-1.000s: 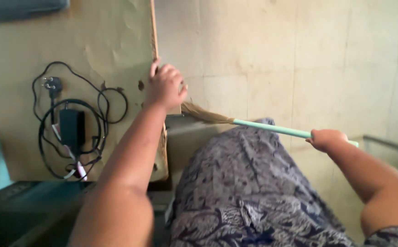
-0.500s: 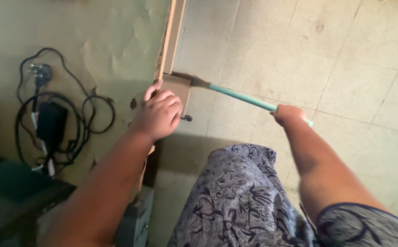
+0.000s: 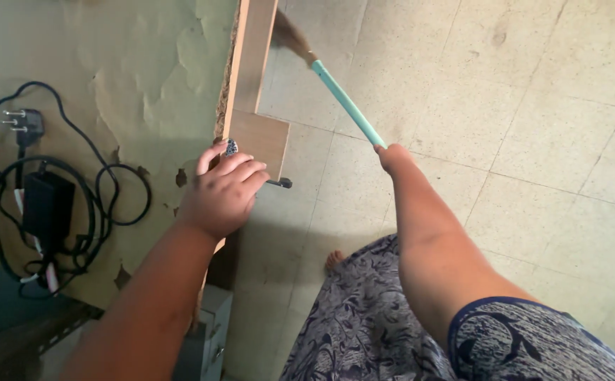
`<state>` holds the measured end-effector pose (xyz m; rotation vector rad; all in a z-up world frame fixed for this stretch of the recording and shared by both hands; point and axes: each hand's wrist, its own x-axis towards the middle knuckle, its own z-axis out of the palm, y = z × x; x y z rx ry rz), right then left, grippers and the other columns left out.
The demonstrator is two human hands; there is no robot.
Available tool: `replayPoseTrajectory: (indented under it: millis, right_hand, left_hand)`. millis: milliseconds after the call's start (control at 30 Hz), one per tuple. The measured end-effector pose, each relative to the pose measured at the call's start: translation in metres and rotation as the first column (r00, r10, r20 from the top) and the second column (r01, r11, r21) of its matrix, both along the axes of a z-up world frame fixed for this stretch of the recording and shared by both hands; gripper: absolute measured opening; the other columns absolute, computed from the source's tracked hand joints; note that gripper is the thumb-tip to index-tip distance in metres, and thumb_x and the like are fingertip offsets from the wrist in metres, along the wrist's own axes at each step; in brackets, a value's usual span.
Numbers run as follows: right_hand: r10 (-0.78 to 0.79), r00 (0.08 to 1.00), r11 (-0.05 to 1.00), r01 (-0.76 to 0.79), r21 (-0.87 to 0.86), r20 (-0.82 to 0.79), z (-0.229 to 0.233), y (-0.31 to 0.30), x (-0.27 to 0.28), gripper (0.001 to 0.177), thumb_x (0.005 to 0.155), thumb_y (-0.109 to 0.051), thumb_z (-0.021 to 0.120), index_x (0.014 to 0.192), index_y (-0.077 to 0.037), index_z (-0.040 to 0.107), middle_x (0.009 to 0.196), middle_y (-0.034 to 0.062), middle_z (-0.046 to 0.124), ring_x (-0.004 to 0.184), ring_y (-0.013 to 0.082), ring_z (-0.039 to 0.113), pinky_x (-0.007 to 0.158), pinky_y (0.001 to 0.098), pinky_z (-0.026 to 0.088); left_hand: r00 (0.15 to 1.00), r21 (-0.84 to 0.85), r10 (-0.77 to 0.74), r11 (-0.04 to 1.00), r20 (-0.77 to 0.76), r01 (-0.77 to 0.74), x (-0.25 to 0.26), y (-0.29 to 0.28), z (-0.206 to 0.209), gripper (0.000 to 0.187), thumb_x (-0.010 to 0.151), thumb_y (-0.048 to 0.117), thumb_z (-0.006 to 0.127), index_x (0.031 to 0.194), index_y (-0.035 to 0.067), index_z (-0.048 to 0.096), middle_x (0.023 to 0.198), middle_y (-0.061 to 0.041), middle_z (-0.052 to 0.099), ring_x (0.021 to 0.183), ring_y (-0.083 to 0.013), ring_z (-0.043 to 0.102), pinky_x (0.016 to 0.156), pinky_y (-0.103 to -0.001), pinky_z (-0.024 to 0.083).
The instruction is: Sweeping the floor of a room and hallway using a broom.
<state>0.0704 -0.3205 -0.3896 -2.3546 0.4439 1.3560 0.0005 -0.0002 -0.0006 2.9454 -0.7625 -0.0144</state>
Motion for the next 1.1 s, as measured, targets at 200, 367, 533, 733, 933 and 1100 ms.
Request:
replayPoseTrajectory:
  millis: [200,367,533,733,933,1100]
  right_hand:
    - [-0.312,0.946,0.949,0.307,0.069,0.088,-0.022,-0.022,-0.081,0.061,0.100,-0.058,0.053,0.106,0.001,0.068,0.102,0.0266,0.071,0.094,0.0462,0.070,0.079,0.0565,0.056]
    - [-0.152,0.975,0.987,0.140,0.081,0.161,0.035,-0.055,-0.200,0.057,0.101,-0.056,0.048,0.117,-0.003,0.063,0.105,0.0305,0.070,0.103,0.0503,0.066,0.090,0.0603,0.052]
    - [0.243,0.964,0.964,-0.252,-0.084,-0.112,0.062,-0.120,-0.215,0.055,0.098,-0.060,0.052,0.124,-0.014,0.065,0.118,0.0149,0.073,0.110,0.0369,0.070,0.094,0.0519,0.055]
    - [0.284,0.958,0.946,-0.285,-0.153,-0.024,0.113,-0.110,-0.119,0.054,0.100,-0.060,0.051,0.124,-0.016,0.069,0.118,0.0116,0.075,0.109,0.0315,0.072,0.089,0.0491,0.057]
    - [-0.045,0.999,0.985,0.039,-0.166,-0.029,0.036,-0.118,-0.102,0.064,0.101,-0.063,0.048,0.124,-0.008,0.070,0.118,0.0191,0.071,0.109,0.0384,0.068,0.090,0.0522,0.053]
    - [-0.377,0.923,0.922,0.382,-0.065,0.078,0.040,-0.092,-0.113,0.067,0.101,-0.061,0.049,0.122,0.000,0.066,0.113,0.0269,0.071,0.104,0.0446,0.070,0.088,0.0555,0.055]
  left_hand:
    - [0.999,0.025,0.001,1.000,-0.032,0.000,0.002,-0.003,0.004,0.024,0.078,0.012,0.068,0.101,0.016,0.073,0.108,0.005,0.071,0.115,-0.0163,0.063,0.116,-0.049,0.034]
    - [0.998,0.049,-0.018,0.999,-0.054,0.020,0.003,-0.008,0.010,0.033,0.076,0.015,0.070,0.108,0.016,0.072,0.106,0.004,0.071,0.113,-0.0167,0.062,0.114,-0.050,0.034]
    - [0.999,0.032,0.022,0.999,-0.025,-0.021,-0.002,-0.006,0.003,0.024,0.086,0.015,0.069,0.110,0.018,0.072,0.104,0.005,0.071,0.112,-0.0152,0.062,0.118,-0.049,0.033]
    - [0.999,0.075,0.038,0.997,-0.035,-0.036,-0.002,-0.006,0.003,0.026,0.081,0.013,0.069,0.106,0.018,0.073,0.101,0.006,0.071,0.110,-0.0146,0.063,0.118,-0.049,0.033]
    - [1.000,0.087,0.023,0.996,-0.004,-0.023,-0.004,-0.003,-0.002,0.026,0.079,0.012,0.069,0.104,0.019,0.073,0.098,0.006,0.071,0.108,-0.0152,0.063,0.118,-0.048,0.032]
    - [1.000,0.103,0.017,0.995,0.020,-0.019,-0.008,0.002,-0.007,0.025,0.078,0.012,0.070,0.102,0.020,0.073,0.097,0.006,0.071,0.107,-0.0151,0.063,0.119,-0.047,0.033]
